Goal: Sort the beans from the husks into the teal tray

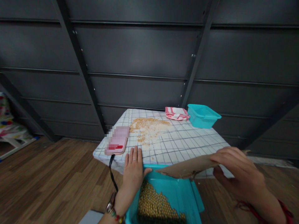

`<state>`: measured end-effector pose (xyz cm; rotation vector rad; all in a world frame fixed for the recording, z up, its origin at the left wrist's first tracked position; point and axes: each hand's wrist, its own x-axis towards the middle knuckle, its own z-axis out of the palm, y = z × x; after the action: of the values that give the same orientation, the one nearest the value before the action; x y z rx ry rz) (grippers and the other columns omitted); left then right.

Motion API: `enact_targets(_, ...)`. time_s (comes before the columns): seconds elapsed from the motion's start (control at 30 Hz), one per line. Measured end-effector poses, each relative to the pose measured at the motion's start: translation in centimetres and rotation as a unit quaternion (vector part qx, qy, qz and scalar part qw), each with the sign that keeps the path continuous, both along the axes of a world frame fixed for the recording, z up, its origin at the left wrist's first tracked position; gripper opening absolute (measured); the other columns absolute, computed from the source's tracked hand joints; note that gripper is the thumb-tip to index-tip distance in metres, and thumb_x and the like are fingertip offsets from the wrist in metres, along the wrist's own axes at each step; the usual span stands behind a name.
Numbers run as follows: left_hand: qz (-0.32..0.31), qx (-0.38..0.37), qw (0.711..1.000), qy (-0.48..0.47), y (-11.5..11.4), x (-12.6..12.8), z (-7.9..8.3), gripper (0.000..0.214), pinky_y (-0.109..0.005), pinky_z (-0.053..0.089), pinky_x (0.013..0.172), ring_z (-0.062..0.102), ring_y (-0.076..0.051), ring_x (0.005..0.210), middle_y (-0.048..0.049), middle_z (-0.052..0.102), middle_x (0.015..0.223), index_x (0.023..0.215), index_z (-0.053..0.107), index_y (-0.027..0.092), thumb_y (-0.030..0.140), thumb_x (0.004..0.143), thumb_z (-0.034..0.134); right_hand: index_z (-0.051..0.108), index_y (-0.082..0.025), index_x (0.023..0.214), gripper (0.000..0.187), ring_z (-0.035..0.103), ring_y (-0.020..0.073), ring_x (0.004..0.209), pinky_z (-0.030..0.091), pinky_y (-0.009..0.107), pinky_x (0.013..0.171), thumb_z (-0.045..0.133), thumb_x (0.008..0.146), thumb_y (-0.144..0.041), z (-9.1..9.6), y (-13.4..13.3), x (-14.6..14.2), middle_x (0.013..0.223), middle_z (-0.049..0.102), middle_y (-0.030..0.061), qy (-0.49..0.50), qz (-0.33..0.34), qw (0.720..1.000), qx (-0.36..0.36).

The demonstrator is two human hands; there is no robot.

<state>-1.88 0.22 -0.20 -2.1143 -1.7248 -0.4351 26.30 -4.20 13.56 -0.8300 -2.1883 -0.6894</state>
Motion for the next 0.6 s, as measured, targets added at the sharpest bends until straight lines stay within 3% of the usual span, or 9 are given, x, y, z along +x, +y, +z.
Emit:
enact_targets(0.17,0.0,-0.002,1.0,-0.003,-0.2,0.1,0.1,0.073,-0.052,0.037,0.094,0.039,-0.034,0.122,-0.0235,0.044,0.132,0.127,0.04,0.006,0.058,0.077,0.039,0.054,-0.018,0.081,0.014,0.054,0.0162,0.063,0.044,0.032,0.062,0.046,0.075,-0.008,-0.1,1.3,-0.4,0.065,0.059,0.0024,-0.012,-0.032,0.999,0.031)
enact_targets(0.37,0.01,-0.012,1.0,-0.017,-0.5,0.5,0.5,0.08,-0.051,0.037,0.095,0.039,-0.035,0.122,-0.0237,0.043,0.133,0.129,0.037,0.005,0.06,0.072,0.048,0.054,-0.015,0.078,0.014,0.053,0.0162,0.065,0.043,0.032,0.065,0.046,0.074,-0.005,-0.9,2.8,-2.0,0.066,0.061,0.0032,-0.031,-0.007,0.998,0.05)
enact_targets(0.6,0.007,-0.002,1.0,-0.013,-0.6,0.3,0.6,0.079,-0.051,0.037,0.095,0.039,-0.035,0.122,-0.0228,0.043,0.133,0.129,0.038,0.006,0.06,0.071,0.048,0.054,-0.016,0.078,0.016,0.052,0.0157,0.064,0.043,0.032,0.064,0.045,0.073,-0.004,-0.7,2.5,-2.2,0.065,0.06,0.0024,-0.032,-0.005,0.998,0.048)
